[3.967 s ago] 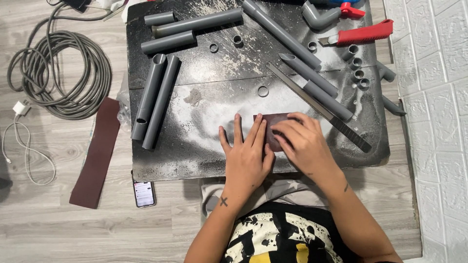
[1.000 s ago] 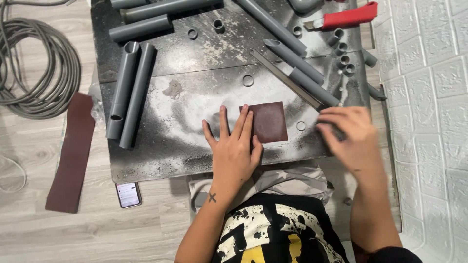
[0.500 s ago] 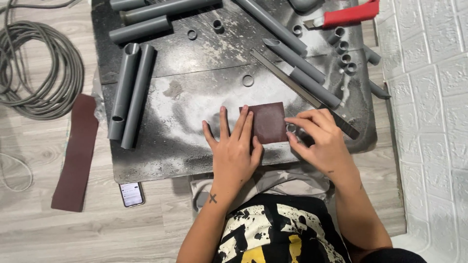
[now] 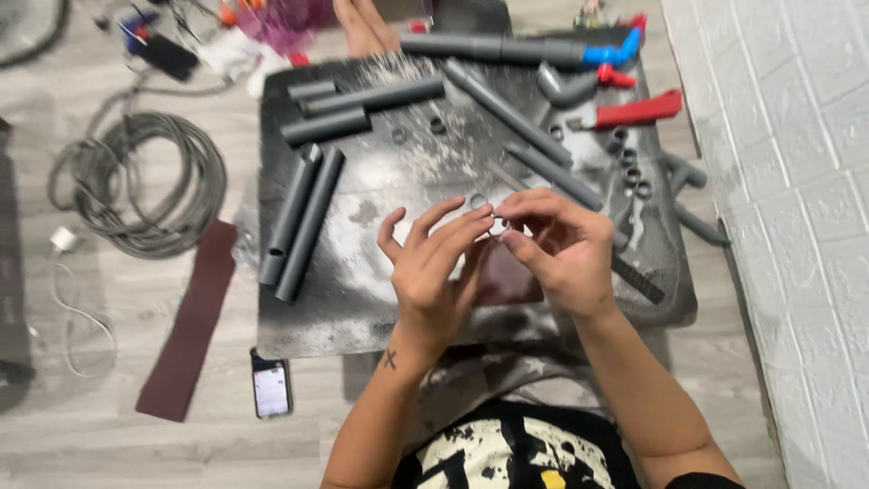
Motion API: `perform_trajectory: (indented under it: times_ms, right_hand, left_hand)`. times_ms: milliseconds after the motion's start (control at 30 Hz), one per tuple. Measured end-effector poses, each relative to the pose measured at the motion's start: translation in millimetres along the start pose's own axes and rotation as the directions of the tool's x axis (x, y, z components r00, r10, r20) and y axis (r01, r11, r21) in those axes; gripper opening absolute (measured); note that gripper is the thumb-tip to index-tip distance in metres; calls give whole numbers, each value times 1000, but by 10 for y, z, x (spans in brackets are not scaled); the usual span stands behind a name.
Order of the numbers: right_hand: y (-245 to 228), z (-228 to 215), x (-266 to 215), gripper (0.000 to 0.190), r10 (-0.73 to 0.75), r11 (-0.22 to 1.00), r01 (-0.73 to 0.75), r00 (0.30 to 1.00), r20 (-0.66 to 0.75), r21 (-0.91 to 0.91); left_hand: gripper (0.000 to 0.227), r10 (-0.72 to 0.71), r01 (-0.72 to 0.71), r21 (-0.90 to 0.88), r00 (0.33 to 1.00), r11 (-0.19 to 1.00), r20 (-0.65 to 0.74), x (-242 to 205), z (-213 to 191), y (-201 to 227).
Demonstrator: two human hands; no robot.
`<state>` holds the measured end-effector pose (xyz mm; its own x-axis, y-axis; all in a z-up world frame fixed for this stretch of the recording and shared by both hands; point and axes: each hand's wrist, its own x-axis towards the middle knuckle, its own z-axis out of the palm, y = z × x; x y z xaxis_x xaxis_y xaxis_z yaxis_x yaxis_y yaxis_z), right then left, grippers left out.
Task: Sanding small PVC pipe fittings and assembling them into a larger structure on a workspace on the floor.
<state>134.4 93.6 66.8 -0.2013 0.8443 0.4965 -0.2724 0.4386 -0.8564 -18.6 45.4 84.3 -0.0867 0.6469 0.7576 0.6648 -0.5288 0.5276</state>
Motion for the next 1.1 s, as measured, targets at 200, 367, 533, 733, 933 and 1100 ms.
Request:
perform_trajectory:
  times_ms: [200, 367, 533, 733, 933, 1100]
  right_hand:
    - [-373, 129, 610, 13, -241, 965, 248, 967, 81, -85]
    - [-830, 232, 1113, 8, -575, 732, 603, 796, 189, -316]
    - [-918, 310, 1627, 4, -749, 555, 776, 623, 227, -298]
    - [-897, 405, 2305, 5, -754, 506, 805, 587, 295, -308]
    - [-1037, 631, 2808, 4, -805, 482, 829, 547, 231, -284]
    - [-1057, 738, 3112, 9, -828, 472, 832, 532, 178, -292]
  left_hand:
    - [16, 228, -211, 118, 962, 970, -149, 706, -174, -1]
    - [18, 330, -309, 126, 920, 943, -213, 1191, -489, 333]
    - [31, 314, -251, 251, 915, 935, -255, 919, -371, -69]
    - [20, -80, 60, 101, 974, 993, 212, -147, 105, -252]
    - [33, -186, 75, 280, 899, 957, 397, -742, 313, -204]
    - [28, -212, 155, 196, 925, 968, 316, -770, 329, -202]
